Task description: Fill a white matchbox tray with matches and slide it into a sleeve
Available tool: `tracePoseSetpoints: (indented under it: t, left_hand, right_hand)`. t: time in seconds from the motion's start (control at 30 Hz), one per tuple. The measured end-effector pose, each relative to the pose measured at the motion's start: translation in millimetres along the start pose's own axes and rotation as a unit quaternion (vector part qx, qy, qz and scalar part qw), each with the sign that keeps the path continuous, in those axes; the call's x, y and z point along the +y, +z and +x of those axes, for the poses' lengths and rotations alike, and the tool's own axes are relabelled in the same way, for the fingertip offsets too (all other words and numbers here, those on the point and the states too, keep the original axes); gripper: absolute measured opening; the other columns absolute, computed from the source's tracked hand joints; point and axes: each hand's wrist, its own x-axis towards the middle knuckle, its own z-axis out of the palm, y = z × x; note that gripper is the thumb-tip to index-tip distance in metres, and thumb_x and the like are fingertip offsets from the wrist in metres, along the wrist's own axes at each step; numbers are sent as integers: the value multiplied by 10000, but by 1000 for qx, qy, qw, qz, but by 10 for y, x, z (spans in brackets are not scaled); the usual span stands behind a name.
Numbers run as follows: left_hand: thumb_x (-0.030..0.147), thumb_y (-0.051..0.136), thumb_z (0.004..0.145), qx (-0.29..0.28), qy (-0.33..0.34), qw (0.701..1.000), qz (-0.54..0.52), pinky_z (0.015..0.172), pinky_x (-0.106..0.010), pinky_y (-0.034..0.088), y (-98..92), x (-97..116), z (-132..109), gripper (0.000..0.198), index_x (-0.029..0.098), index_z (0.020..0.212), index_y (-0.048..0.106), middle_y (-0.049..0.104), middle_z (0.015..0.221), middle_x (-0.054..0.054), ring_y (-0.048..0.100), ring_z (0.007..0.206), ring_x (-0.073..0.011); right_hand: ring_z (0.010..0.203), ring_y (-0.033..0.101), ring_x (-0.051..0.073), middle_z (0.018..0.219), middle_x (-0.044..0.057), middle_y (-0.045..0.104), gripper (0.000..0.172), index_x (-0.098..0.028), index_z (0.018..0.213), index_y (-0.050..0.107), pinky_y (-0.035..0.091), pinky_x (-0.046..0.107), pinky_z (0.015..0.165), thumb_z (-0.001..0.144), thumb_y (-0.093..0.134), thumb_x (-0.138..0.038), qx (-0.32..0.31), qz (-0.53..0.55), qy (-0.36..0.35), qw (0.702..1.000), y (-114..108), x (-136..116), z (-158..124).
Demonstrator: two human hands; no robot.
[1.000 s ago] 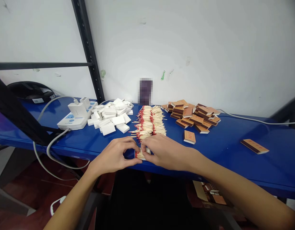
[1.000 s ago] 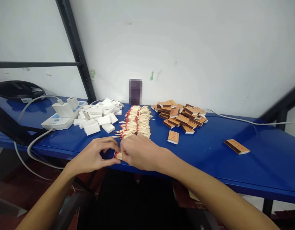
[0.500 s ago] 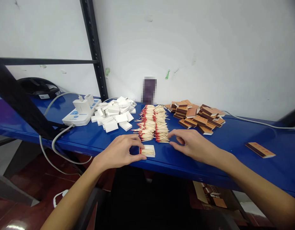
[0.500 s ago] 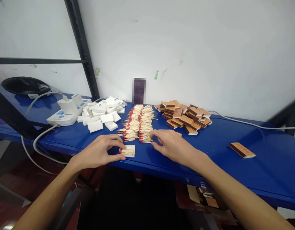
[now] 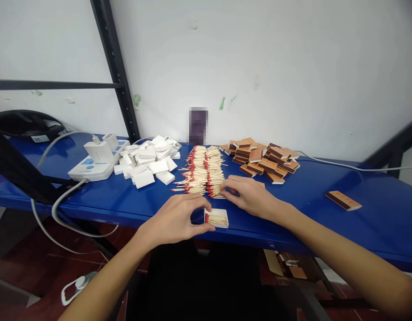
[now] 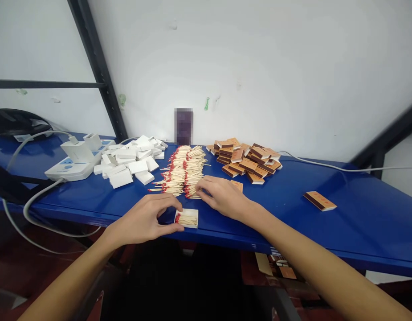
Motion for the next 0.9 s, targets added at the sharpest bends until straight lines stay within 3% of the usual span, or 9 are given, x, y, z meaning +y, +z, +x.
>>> tracePoseSetpoints:
  t: [0.2,0.33,0.57,0.9]
  left_hand:
    - [441,718,835,15,-9,1000,1,700,-260,405,-2,-27,-50,306,226,1034,632,602,785,23,538,684,-139]
    - [442,720,832,23,-19,1000,-5,721,-264,417,-1,-35,-37,327,226,1048,604,599,790,30,537,682,-137]
    - [451,711,834,28,-17,999,-9,730,-269,432,5,-39,-48,345,227,1056,571,606,820,27,560,712,-145]
    - [417,728,826,27,-15,999,-12,735,-268,438,-2,-29,-51,328,224,1045,579,614,837,20,564,724,-147]
  right_hand:
    - [668,504,132,777,17,585,97,-176,896,599,350,246,614,946,521,-205,10,48,13,999,-47,-9,17]
    - [616,456,108,725,-16,537,64,-182,864,579,329,236,594,915,543,-195,8,91,24,996,-156,-189,-10]
    - [561,397,90,626,-62,412,52,-194,786,575,294,227,554,837,585,-193,-101,170,87,976,-284,-543,-19]
    - [551,332,90,591,-81,336,92,-194,800,585,265,230,528,860,573,-264,-127,265,154,943,-209,-500,21]
